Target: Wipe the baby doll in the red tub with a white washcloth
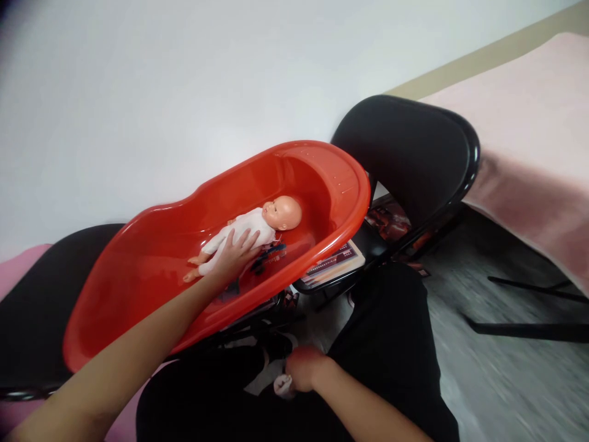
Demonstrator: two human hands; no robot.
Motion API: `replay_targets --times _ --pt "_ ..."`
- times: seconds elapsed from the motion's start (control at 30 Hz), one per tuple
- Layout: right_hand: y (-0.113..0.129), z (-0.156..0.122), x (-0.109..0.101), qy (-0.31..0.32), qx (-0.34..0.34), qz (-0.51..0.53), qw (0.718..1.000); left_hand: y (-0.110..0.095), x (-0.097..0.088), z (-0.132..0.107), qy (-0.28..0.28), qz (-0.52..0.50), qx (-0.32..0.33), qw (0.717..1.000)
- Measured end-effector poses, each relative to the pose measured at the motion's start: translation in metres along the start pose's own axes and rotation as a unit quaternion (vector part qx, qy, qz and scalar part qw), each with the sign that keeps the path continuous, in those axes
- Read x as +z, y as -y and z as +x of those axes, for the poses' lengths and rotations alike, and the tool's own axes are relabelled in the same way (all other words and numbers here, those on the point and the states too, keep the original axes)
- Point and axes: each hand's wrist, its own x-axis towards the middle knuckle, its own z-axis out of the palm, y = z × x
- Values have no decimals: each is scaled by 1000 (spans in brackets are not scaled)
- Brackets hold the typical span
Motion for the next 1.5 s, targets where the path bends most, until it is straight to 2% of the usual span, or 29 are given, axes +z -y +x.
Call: replay_targets --times 0.13,0.47,0.6,0.83,1.0,1.1,1.17,1.2,1.3,1.4,1.5 --pt "2 3 4 30 -9 -47 998 -4 7 -2 1 -13 -11 1000" --pt "-1 -1 6 21 -29 -52 998 -8 5 -2 4 -22 -25 999" --pt "2 -2 2 10 -17 -32 999 -8 6 -2 13 -18 -24 999" --pt "3 -5 -4 27 -12 -30 999 -6 8 -1 19 -59 -26 998" --pt "-3 -2 3 3 -7 8 1000 -1 7 2 10 -67 -6 998" --pt "-3 -6 -1 -27 -57 60 996 4 12 3 1 -66 14 998" --pt "1 -21 -17 -74 -118 153 978 9 17 5 -8 -65 20 998" --pt "4 -34 -29 -104 -147 214 960 12 19 6 -13 -63 22 998" --pt "14 -82 -82 -176 -216 370 886 26 19 10 -27 -52 12 998" --pt "24 -124 -142 -291 -246 374 845 40 11 12 -49 -31 -55 997" --pt "32 -135 -192 -461 -235 307 798 52 0 11 -74 -25 -157 984"
